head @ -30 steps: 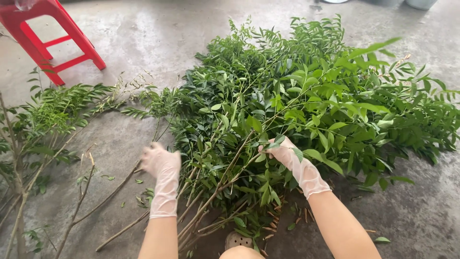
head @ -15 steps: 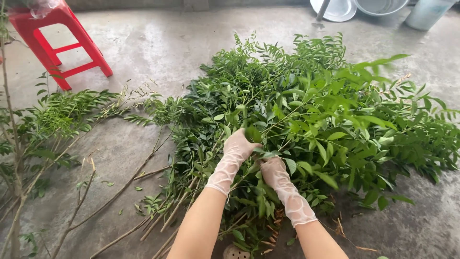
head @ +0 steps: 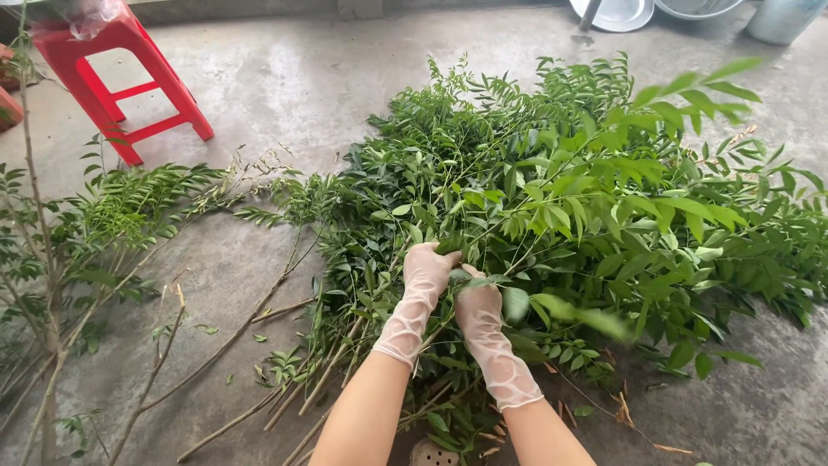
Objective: The person sits on the floor and strips green leaves from leafy branches by hand, gathering the stripped leaves into a pile and placing them into a plastic bag. They work through the branches one at a time, pulling leaves off the stems and adding handfuls of leaves to the bag.
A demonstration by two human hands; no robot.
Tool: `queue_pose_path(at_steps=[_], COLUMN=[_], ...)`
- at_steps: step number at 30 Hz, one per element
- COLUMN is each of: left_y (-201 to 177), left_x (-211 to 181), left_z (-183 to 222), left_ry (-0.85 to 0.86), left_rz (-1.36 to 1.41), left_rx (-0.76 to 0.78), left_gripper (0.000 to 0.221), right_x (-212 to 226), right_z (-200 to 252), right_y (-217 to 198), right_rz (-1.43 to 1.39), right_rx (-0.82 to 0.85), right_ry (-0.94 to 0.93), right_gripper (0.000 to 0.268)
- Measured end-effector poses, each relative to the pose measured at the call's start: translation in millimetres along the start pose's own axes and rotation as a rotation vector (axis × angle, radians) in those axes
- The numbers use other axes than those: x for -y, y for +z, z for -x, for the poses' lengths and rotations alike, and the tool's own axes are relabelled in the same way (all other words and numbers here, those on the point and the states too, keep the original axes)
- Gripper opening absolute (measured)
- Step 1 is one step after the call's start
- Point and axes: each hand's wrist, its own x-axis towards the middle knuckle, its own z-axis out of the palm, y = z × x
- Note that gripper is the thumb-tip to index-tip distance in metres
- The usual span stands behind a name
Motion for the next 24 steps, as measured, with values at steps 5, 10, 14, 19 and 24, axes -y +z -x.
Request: queue_pose_path(at_steps=[5,10,14,19,24], left_y=[7.2,-30.9,-33.5,-32.8,-47.8], left_x=[14.8,23.6,32.9,39.7,30.8], left_z=[-7.5,-17.0,-30.1,-33.1,-18.5], left_ry=[-0.148,-0.088,-0.079,-0.076,-0.073], left_rz=[0.250,0.352,0.384,0.277,0.334], left_rx=[-0.127,-0.151,-0.060,-0.079,-0.089], left_gripper=[0.027,0.030,0.034,0.037,0.039], right_x=[2.9,22.5,12.7,49.3,77.4], right_z=[29.5,78.6,78.0,75.2,57.4], right_y=[6.3,0.2,-18.9,-66.8,-152.7], right_rz=[0.327,-0.049,0.141,0.311,0.310], right_rx=[0.433,0.189,0.248,0.317,0.381], right_ry=[-0.004,-0.037,-0.726,-0.757,0.208], right_gripper=[0.026,0.023,0.015,0.032,0.057])
